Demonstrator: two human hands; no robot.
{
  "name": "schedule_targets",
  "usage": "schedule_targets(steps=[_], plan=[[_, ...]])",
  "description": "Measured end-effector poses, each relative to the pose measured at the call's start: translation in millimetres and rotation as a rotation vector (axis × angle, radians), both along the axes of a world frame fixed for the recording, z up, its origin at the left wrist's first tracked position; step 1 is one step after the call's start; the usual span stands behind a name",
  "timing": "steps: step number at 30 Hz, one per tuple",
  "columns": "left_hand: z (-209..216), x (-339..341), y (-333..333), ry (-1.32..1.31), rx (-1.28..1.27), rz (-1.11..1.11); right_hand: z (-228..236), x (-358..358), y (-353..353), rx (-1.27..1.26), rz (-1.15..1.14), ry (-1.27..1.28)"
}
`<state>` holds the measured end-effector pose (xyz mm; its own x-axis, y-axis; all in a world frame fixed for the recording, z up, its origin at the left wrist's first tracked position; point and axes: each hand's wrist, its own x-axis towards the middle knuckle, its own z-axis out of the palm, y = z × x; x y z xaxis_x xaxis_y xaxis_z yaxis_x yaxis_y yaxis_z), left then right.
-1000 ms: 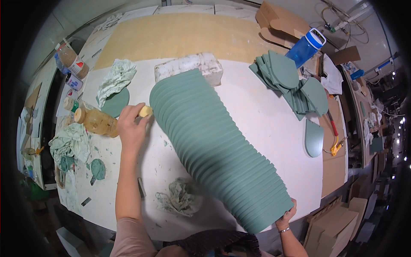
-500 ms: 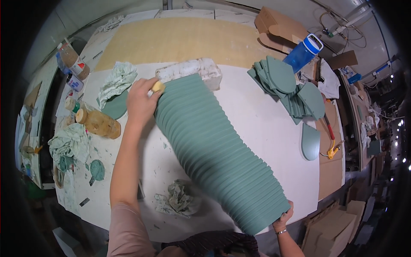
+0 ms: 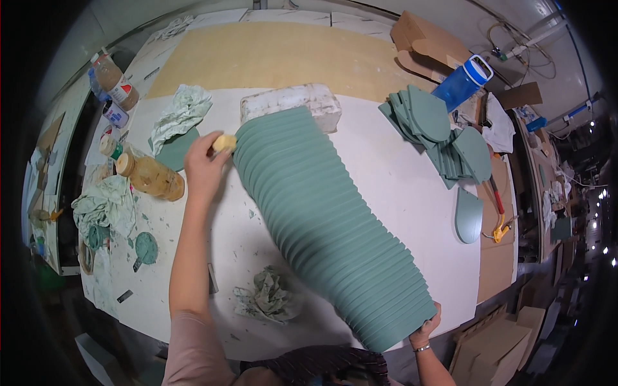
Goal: The person wipes green foam components with a sponge and a cloth. They then use a small hand tool to trim and separate the individual foam sections from a larger stack.
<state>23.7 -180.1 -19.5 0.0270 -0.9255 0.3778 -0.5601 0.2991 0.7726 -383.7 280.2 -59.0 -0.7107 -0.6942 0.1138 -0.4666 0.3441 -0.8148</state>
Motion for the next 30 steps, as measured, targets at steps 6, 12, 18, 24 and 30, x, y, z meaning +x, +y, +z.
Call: schedule_targets(steps=[6, 12, 18, 24, 30], plan=[[-1, 0, 11, 0.14, -0.009, 0.061, 9, 6, -7, 0.003, -0.003, 0.006], [-26, 6, 39, 0.115, 0.031, 0.075, -3, 0, -1, -0.031, -0.002, 0.001], [-10, 0, 42, 0.171, -0.038, 0.119, 5, 4, -4, -0.003, -0.001, -0.031], [-51, 2, 77, 0.218, 0.137, 0.076, -2, 2, -4, -0.041, -0.011, -0.031], [-21, -17, 68, 0.254, 0.06, 0.139, -1, 0, -1, -0.022, 0.005, -0.001]])
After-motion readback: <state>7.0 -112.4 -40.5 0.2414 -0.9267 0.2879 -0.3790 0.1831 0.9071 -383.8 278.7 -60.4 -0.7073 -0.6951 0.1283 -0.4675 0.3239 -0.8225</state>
